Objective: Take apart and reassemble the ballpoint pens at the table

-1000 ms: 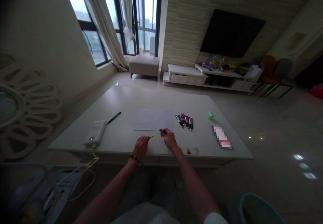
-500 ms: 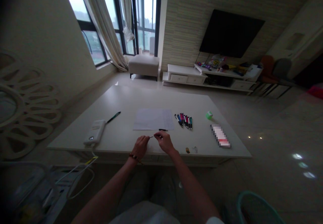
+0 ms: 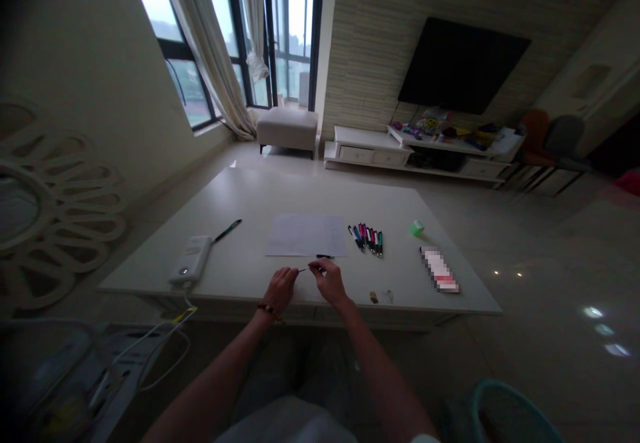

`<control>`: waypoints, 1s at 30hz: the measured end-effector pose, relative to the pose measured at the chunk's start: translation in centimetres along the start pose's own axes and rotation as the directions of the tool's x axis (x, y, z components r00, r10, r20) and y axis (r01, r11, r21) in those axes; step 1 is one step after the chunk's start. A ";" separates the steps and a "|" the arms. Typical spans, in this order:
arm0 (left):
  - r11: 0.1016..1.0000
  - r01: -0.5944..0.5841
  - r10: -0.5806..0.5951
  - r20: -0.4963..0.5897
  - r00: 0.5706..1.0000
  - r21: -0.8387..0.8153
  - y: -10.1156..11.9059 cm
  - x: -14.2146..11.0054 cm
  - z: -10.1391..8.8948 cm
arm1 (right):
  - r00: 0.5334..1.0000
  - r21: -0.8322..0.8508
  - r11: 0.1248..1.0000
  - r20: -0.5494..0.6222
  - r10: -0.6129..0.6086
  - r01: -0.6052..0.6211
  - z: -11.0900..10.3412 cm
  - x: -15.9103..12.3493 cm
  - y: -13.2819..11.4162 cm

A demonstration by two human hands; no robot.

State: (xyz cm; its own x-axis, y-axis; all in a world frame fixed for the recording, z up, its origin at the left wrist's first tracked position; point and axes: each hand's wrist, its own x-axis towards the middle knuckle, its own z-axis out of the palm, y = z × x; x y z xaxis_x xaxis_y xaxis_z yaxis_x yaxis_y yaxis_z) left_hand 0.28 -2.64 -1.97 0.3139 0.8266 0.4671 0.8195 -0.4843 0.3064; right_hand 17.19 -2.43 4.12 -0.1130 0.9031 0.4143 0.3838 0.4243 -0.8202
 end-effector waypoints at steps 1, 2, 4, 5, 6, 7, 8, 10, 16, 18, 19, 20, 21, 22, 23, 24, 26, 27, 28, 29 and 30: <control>1.000 -0.001 0.001 0.001 1.000 -0.001 0.0 0.0 0.0 | 1.000 -0.002 1.000 0.001 -0.004 0.004 0.0 0.0 -0.1; 1.000 -0.003 0.003 0.003 1.000 -0.003 0.0 0.0 -0.1 | 1.000 -0.006 1.000 0.009 -0.010 0.010 0.0 -0.1 -0.2; 1.000 -0.008 0.008 0.011 1.000 -0.008 0.1 0.0 -0.1 | 0.999 -0.018 1.000 0.034 -0.021 0.022 0.1 -0.1 -0.2; 1.000 -0.009 0.009 0.013 1.000 -0.008 0.1 0.1 -0.1 | 0.999 -0.023 0.999 0.046 -0.026 0.027 0.2 -0.1 -0.2; 1.000 -0.008 0.008 0.013 1.000 -0.007 0.1 0.1 -0.2 | 0.998 -0.026 0.999 0.052 -0.028 0.030 0.3 -0.1 -0.2; 1.000 -0.006 0.006 0.012 1.000 -0.005 0.1 0.1 -0.2 | 0.998 -0.026 0.999 0.054 -0.027 0.029 0.4 0.0 -0.2; 1.000 -0.003 0.003 0.010 1.000 -0.004 0.1 0.1 -0.1 | 0.998 -0.024 0.999 0.051 -0.024 0.025 0.4 0.0 -0.1; 1.000 0.001 -0.001 0.005 1.000 0.001 0.1 0.1 -0.1 | 0.999 -0.017 1.000 0.040 -0.016 0.017 0.5 0.0 0.0; 1.000 0.001 -0.001 0.002 1.000 -0.002 0.0 0.0 0.0 | 1.000 -0.024 1.000 -0.009 -0.011 0.011 0.3 -0.1 0.2; 1.000 0.002 -0.002 0.005 1.000 -0.001 0.0 0.0 0.1 | 1.000 -0.030 0.999 -0.028 -0.013 0.012 0.3 -0.1 0.1; 1.000 0.003 -0.003 0.008 1.000 0.001 -0.1 0.0 0.1 | 0.999 -0.032 0.999 -0.035 -0.016 0.015 0.3 -0.1 0.1; 1.000 0.002 -0.002 0.010 1.000 0.004 -0.1 0.0 0.1 | 0.999 -0.033 0.999 -0.034 -0.020 0.019 0.3 -0.1 0.1; 1.000 0.002 -0.002 0.012 1.000 0.007 -0.1 0.0 0.1 | 0.999 -0.032 0.999 -0.028 -0.025 0.024 0.3 0.0 0.1; 1.000 0.001 -0.001 0.013 1.000 0.009 -0.1 0.0 0.1 | 0.999 -0.031 0.999 -0.015 -0.028 0.028 0.3 0.0 0.1; 1.000 -0.001 0.001 0.013 1.000 0.011 0.0 0.1 0.0 | 1.000 -0.028 0.999 -0.002 -0.031 0.031 0.3 0.0 0.1; 1.000 -0.003 0.003 0.014 1.000 0.012 0.0 0.1 0.0 | 0.999 -0.026 0.999 0.009 -0.032 0.032 0.3 0.0 0.1; 1.000 -0.004 0.004 0.013 1.000 0.014 0.0 0.1 -0.1 | 0.999 -0.026 0.999 0.014 -0.032 0.032 0.3 0.0 0.2; 1.000 -0.003 0.003 0.012 1.000 0.016 0.0 0.1 -0.1 | 0.999 -0.028 0.999 0.007 -0.031 0.032 0.3 0.0 0.2; 1.000 -0.002 0.002 0.012 1.000 0.018 0.0 0.1 -0.1 | 0.999 -0.030 0.999 0.000 -0.032 0.032 0.3 0.0 0.2; 1.000 -0.003 0.002 0.015 1.000 0.019 0.0 0.1 -0.1 | 0.999 -0.033 0.999 -0.008 -0.034 0.033 0.2 0.0 0.3; 1.000 -0.004 0.004 0.018 1.000 0.021 0.0 0.1 -0.1 | 0.999 -0.035 0.999 -0.013 -0.035 0.035 0.2 0.0 0.3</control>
State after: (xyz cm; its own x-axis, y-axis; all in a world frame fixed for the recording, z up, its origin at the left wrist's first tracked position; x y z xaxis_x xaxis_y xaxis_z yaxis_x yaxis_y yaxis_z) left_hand 0.28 -2.63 -1.83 0.3257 0.8299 0.4530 0.8281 -0.4816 0.2869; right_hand 17.17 -2.26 3.83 -0.1149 0.8867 0.4478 0.4116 0.4528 -0.7909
